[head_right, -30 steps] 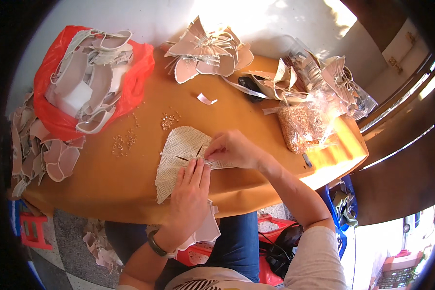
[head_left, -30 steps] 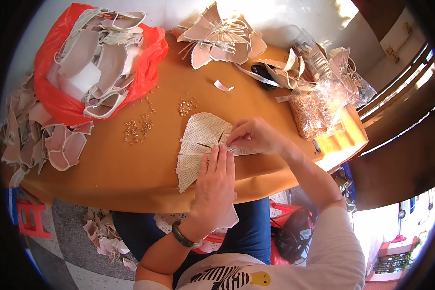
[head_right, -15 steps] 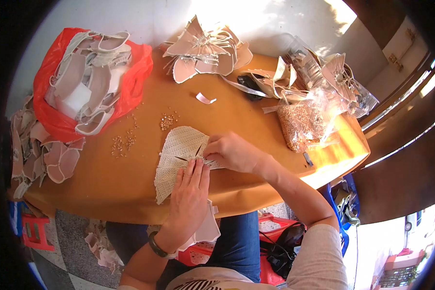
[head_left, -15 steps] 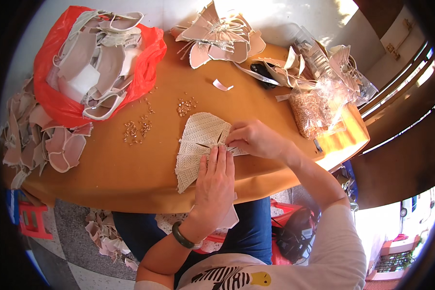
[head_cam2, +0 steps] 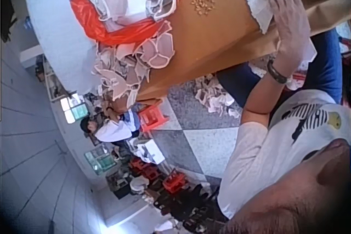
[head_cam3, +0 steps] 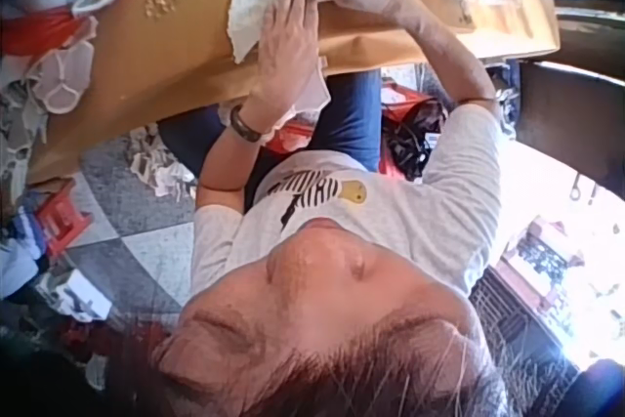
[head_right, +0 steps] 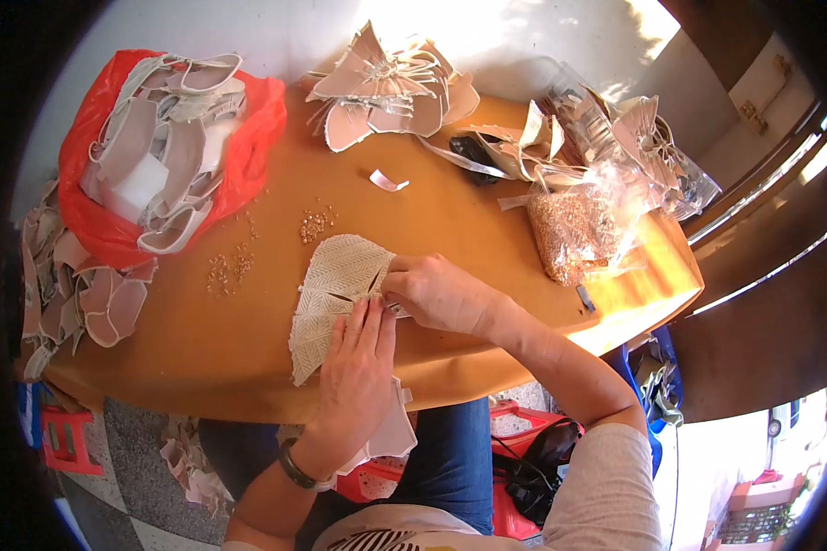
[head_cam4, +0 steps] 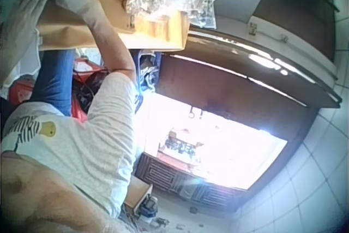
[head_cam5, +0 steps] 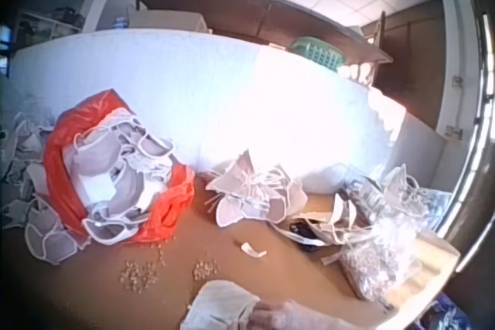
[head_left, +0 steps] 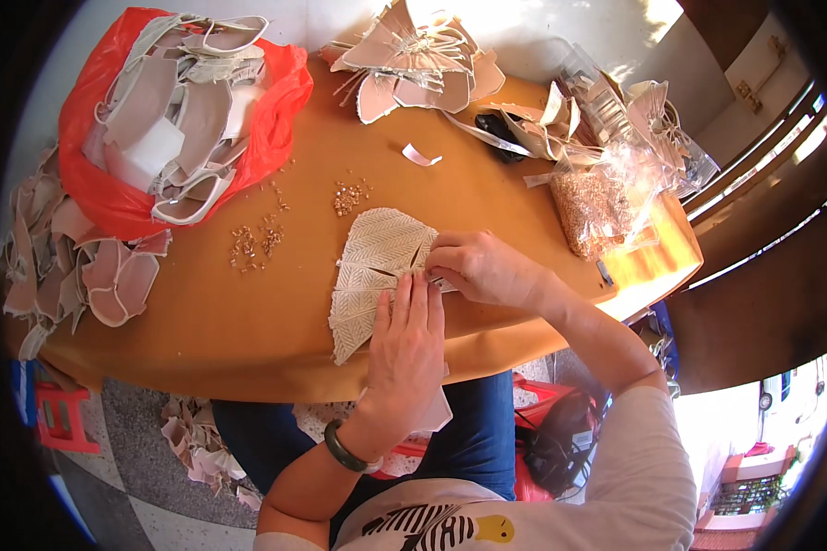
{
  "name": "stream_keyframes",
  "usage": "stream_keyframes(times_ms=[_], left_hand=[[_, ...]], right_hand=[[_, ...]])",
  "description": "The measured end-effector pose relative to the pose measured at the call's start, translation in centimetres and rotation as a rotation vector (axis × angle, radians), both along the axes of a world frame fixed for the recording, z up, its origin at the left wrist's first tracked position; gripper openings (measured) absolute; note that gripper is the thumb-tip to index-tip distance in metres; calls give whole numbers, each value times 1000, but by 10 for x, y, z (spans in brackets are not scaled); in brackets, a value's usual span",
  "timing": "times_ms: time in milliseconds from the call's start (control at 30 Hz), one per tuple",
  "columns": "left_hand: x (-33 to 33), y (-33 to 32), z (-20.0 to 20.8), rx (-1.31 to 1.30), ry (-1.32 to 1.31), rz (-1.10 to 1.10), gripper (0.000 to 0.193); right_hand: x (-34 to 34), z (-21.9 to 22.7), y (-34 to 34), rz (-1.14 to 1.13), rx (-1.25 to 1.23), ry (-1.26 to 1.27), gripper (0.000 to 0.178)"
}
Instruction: Manually attaching small decorative gold-colored eyelets or studs to shoe upper components.
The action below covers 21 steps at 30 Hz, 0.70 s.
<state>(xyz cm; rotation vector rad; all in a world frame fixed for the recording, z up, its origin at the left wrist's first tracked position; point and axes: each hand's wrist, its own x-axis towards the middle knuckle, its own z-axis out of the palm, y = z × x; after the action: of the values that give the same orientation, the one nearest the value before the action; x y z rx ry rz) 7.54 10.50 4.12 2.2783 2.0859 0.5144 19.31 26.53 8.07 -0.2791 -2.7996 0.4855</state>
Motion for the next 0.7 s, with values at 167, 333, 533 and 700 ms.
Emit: stream_keyframes(times_ms=[167, 333, 533, 700], left_hand=[[0, 1, 0, -4, 2, -1, 57], [-6, 1, -4, 46, -20, -30, 53], [-20, 2, -9, 92, -124, -125, 49], [-30, 7, -10, 142, -146, -214, 45]], right_hand=[[2, -2, 1, -7, -9, -53, 12], [17, 1, -16, 36, 184, -41, 15], [-4, 31, 3, 119, 159, -333, 12], [-70, 6, 82, -249, -107, 87, 12]])
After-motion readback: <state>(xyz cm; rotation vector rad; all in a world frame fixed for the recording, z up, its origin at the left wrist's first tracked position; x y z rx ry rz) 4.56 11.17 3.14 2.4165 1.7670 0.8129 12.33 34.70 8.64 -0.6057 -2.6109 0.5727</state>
